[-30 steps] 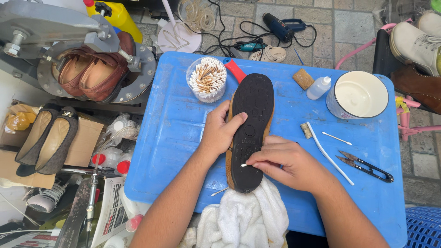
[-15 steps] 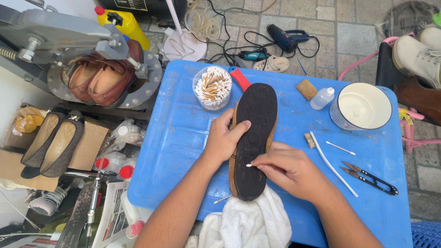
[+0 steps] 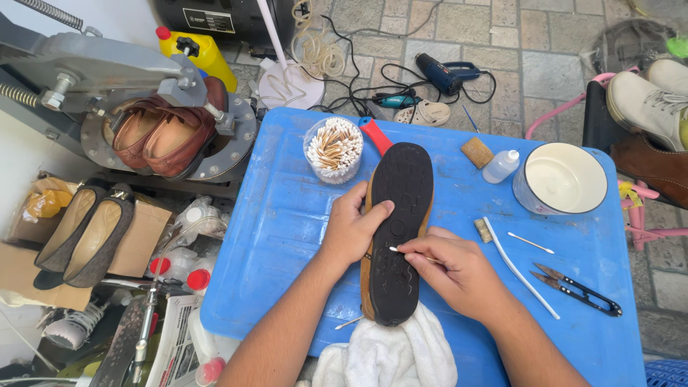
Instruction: The person cleans the sole of a brown leather shoe using cotton swabs. They repeatedly rub the swabs along the tread and edges of the sole, then wipe the shoe with a white cloth.
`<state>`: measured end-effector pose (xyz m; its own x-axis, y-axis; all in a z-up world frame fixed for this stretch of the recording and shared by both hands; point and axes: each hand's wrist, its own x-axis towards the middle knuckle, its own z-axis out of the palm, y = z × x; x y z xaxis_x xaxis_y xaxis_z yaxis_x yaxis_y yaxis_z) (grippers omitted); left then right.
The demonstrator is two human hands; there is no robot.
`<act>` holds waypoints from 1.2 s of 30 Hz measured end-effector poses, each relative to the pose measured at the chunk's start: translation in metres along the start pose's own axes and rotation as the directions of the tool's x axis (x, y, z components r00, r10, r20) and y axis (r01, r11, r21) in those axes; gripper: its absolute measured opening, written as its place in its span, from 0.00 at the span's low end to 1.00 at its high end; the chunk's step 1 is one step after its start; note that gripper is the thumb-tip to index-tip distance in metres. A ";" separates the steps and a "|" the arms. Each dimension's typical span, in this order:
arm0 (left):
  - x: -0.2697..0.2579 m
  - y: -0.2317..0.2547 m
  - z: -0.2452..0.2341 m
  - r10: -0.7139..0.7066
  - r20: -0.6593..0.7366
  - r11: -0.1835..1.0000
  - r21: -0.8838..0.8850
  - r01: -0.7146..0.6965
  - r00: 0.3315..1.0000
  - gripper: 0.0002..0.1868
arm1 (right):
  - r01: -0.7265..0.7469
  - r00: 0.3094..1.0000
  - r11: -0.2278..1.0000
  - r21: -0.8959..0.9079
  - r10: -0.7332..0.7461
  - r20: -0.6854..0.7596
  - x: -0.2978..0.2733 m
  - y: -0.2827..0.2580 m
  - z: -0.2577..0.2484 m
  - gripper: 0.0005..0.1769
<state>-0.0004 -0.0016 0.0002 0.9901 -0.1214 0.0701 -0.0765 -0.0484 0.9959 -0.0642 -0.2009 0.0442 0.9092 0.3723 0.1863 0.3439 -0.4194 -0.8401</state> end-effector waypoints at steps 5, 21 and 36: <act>0.000 0.003 0.000 -0.010 0.001 1.000 -0.010 0.010 1.000 0.13 | -0.027 1.000 0.999 0.019 0.027 0.005 -0.001 0.002 0.000 0.09; 0.004 -0.007 0.007 -0.086 0.032 0.955 -0.282 0.092 0.996 0.15 | 0.152 0.988 0.987 -0.046 -0.153 -0.021 0.002 -0.008 -0.005 0.08; 0.000 -0.001 0.011 -0.095 0.007 0.963 -0.251 0.093 0.995 0.11 | 0.190 0.982 0.974 -0.123 -0.190 0.015 0.005 -0.020 -0.007 0.07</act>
<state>-0.0018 -0.0121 -0.0017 0.9921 -0.1229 -0.0249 0.0483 0.1912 0.9804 -0.0649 -0.1964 0.0650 0.8239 0.4575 0.3345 0.5366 -0.4398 -0.7201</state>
